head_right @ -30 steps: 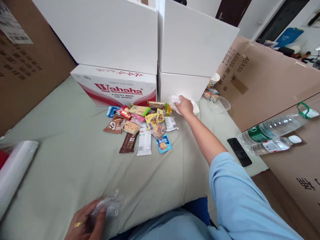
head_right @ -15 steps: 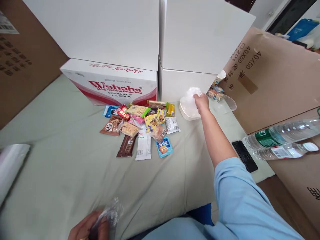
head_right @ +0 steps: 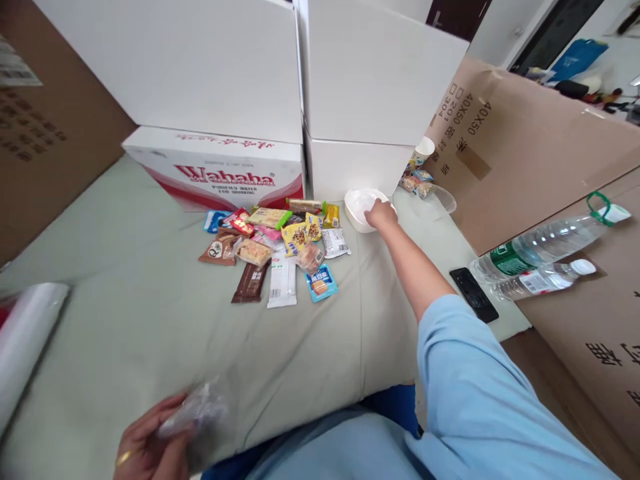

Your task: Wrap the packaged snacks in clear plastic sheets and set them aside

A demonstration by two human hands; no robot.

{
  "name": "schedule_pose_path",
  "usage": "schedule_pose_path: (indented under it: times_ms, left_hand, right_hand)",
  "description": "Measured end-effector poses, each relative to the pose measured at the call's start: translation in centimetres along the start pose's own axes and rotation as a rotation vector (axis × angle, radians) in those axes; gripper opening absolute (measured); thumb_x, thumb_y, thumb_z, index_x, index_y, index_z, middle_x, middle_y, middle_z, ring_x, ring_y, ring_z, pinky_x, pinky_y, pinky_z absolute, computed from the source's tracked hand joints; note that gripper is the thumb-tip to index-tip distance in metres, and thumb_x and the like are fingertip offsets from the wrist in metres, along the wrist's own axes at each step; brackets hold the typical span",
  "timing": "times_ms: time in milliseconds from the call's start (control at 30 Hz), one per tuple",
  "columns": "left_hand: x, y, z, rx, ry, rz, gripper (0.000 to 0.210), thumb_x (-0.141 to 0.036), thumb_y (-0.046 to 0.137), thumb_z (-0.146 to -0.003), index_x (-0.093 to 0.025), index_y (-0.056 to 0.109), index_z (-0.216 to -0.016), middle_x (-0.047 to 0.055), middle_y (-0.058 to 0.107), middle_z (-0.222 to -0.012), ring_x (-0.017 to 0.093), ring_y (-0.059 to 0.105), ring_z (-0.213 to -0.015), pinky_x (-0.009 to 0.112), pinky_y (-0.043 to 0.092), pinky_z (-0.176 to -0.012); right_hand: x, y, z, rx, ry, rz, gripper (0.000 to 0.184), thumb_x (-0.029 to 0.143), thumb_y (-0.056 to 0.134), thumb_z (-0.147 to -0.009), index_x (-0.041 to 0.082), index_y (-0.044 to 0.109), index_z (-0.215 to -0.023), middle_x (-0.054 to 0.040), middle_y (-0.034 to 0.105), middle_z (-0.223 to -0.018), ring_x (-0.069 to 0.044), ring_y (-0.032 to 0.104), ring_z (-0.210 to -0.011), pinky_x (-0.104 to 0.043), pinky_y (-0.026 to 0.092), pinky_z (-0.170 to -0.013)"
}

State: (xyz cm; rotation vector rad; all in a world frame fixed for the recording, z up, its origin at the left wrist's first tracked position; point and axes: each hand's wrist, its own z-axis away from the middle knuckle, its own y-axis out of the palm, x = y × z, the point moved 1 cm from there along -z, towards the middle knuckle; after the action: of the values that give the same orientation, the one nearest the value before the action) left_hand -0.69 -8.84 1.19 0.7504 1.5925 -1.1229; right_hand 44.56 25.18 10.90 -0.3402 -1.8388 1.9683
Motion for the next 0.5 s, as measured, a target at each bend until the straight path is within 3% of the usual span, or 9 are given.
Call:
schedule_pose_path:
  times_ms: [67, 133, 167, 200, 267, 333, 433, 500]
  left_hand:
    - [-1.1, 0.6, -0.5, 0.047, -0.113, 0.266, 0.023, -0.04, 0.078, -0.084, -0.026, 0.064, -0.097, 0.002, 0.064, -0.127, 0.022, 0.062, -0.119, 0.03, 0.05, -0.1]
    - [-2.3, 2.1, -1.1, 0.149, -0.229, 0.475, 0.025, -0.042, 0.081, -0.082, -0.025, 0.066, -0.091, 0.002, 0.062, -0.131, 0.022, 0.063, -0.119, 0.031, 0.052, -0.099]
    - [-2.9, 3.0, -1.5, 0.217, -0.272, 0.547, 0.026, -0.042, 0.083, -0.081, -0.023, 0.066, -0.087, 0.003, 0.062, -0.132, 0.024, 0.063, -0.121, 0.032, 0.052, -0.099]
    - [-3.6, 4.1, -1.9, 0.28, -0.303, 0.601, 0.026, -0.042, 0.083, -0.08, -0.023, 0.067, -0.087, 0.004, 0.061, -0.135, 0.025, 0.062, -0.125, 0.034, 0.051, -0.102]
    - [-4.8, 6.3, -2.7, 0.374, -0.292, 0.685, 0.027, -0.042, 0.085, -0.078, -0.022, 0.067, -0.083, 0.005, 0.06, -0.139, 0.029, 0.057, -0.134, 0.037, 0.049, -0.107]
    - [-5.9, 8.4, -3.2, 0.453, -0.27, 0.73, 0.028, -0.044, 0.083, -0.08, -0.022, 0.066, -0.08, 0.006, 0.056, -0.147, 0.031, 0.048, -0.145, 0.039, 0.046, -0.112]
    - [-6.7, 10.6, -3.2, 0.522, -0.27, 0.745, 0.026, -0.042, 0.08, -0.082, -0.021, 0.065, -0.078, 0.006, 0.05, -0.157, 0.031, 0.036, -0.155, 0.038, 0.044, -0.115]
    - [-6.7, 11.1, -3.0, 0.551, -0.267, 0.735, 0.021, -0.038, 0.077, -0.081, -0.021, 0.064, -0.077, 0.005, 0.049, -0.16, 0.031, 0.033, -0.157, 0.038, 0.044, -0.115]
  right_hand:
    - [-1.1, -0.6, 2.8, -0.145, -0.058, -0.072, 0.067, 0.041, 0.06, -0.099, 0.01, 0.045, -0.157, -0.0283, 0.049, -0.155, -0.037, 0.061, -0.131, -0.048, 0.049, -0.107]
    - [-2.0, -0.5, 6.9, -0.314, -0.201, -0.284, 0.056, 0.04, 0.061, -0.098, 0.013, 0.056, -0.147, -0.0231, 0.057, -0.148, -0.032, 0.066, -0.119, -0.048, 0.05, -0.106]
    - [-2.4, 0.0, 9.3, -0.319, -0.28, -0.426, 0.046, 0.041, 0.06, -0.098, 0.015, 0.065, -0.135, -0.0191, 0.066, -0.136, -0.029, 0.068, -0.107, -0.046, 0.052, -0.102]
    - [-2.7, 0.7, 12.0, -0.229, -0.347, -0.573, 0.038, 0.045, 0.06, -0.098, 0.017, 0.071, -0.121, -0.0143, 0.073, -0.119, -0.025, 0.069, -0.093, -0.043, 0.055, -0.094]
    - [-2.6, 2.5, 17.7, 0.137, -0.439, -0.846, 0.041, 0.057, 0.061, -0.096, 0.019, 0.075, -0.103, -0.0084, 0.076, -0.094, -0.021, 0.066, -0.08, -0.036, 0.057, -0.08]
    - [-2.0, 4.3, 23.0, 0.408, -0.465, -1.083, 0.05, 0.066, 0.063, -0.094, 0.021, 0.074, -0.111, -0.0085, 0.076, -0.101, -0.021, 0.068, -0.088, -0.033, 0.056, -0.078]
    - [-0.5, 6.6, 28.4, 0.586, -0.442, -1.321, 0.063, 0.067, 0.078, -0.083, 0.025, 0.069, -0.128, -0.0082, 0.073, -0.12, -0.022, 0.068, -0.107, -0.033, 0.055, -0.087]
    - [0.2, 7.7, 30.1, 0.654, -0.412, -1.358, 0.06, 0.062, 0.087, -0.076, 0.024, 0.072, -0.12, -0.0047, 0.074, -0.109, -0.019, 0.067, -0.097, -0.031, 0.053, -0.084]
